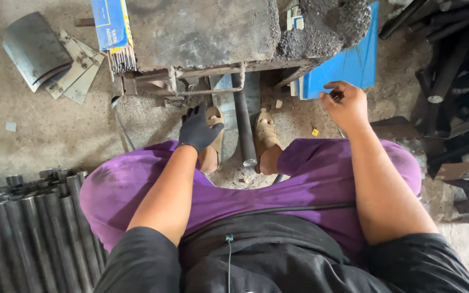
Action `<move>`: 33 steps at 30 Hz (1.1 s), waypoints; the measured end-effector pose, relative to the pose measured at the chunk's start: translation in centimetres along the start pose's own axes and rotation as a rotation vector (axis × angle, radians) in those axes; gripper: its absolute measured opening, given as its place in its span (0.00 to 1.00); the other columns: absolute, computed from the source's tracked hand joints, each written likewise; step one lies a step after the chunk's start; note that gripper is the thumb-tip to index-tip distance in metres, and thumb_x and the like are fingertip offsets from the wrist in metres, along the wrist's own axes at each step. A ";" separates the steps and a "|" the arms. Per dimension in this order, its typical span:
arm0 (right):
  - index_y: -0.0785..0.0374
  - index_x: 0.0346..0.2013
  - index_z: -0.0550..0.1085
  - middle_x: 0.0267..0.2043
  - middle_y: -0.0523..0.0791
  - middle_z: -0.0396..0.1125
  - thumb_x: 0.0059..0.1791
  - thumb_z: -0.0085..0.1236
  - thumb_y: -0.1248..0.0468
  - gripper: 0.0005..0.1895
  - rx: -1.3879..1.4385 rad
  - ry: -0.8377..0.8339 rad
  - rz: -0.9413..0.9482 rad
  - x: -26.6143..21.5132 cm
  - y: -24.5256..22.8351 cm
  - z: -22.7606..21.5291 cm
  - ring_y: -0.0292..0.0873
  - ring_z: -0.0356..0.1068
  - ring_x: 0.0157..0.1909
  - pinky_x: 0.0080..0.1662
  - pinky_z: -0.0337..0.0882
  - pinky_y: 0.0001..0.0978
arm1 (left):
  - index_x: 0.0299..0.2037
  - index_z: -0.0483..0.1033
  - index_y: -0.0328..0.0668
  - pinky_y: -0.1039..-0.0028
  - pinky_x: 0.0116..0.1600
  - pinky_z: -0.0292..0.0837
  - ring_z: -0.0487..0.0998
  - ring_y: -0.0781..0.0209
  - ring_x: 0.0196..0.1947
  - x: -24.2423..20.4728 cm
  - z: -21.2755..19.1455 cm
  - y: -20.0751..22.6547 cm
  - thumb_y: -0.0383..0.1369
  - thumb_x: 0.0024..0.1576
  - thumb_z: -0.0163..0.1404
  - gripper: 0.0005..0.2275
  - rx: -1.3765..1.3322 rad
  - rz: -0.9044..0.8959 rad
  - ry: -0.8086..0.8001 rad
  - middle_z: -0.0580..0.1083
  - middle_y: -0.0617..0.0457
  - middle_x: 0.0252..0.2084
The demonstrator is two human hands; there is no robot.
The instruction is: The person sits on the floor and welds a metal pipe using a handheld welding tool. They then pick up a metal disc and weld it to the pipe, creating bright sparks and smoke.
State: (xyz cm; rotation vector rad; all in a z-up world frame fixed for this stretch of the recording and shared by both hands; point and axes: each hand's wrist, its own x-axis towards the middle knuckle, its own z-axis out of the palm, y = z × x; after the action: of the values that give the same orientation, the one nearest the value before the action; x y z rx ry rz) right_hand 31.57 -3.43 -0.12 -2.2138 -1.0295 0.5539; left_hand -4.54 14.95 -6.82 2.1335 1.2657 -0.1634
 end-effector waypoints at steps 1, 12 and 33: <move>0.63 0.46 0.81 0.32 0.46 0.75 0.48 0.68 0.62 0.13 -0.001 0.002 -0.009 0.0 0.1 0.1 0.37 0.74 0.33 0.40 0.73 0.30 | 0.69 0.59 0.42 0.50 0.71 0.56 0.65 0.35 0.67 -0.1 0.1 0.2 0.50 0.50 0.59 0.38 0.036 0.026 -0.008 0.66 0.37 0.67; 0.63 0.46 0.81 0.33 0.49 0.75 0.47 0.68 0.61 0.15 -0.039 -0.011 0.004 -0.1 0.6 0.4 0.41 0.74 0.32 0.40 0.73 0.33 | 0.72 0.56 0.49 0.50 0.62 0.64 0.69 0.31 0.59 -3.1 -0.6 4.8 0.36 0.43 0.63 0.43 0.157 0.529 -0.123 0.62 0.39 0.70; 0.66 0.50 0.78 0.34 0.41 0.69 0.53 0.63 0.68 0.11 0.410 0.247 -0.175 -9.7 -7.1 -9.8 0.29 0.62 0.31 0.35 0.63 0.24 | 0.45 0.77 0.57 0.56 0.40 0.77 0.82 0.46 0.35 -1.9 4.2 6.0 0.33 0.58 0.49 0.08 0.367 0.839 0.087 0.78 0.54 0.47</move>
State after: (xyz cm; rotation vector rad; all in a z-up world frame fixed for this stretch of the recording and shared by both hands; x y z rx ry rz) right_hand 27.84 -11.10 12.87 -1.7611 -0.8791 0.3631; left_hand 0.25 9.12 -6.52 2.8245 0.3026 0.0672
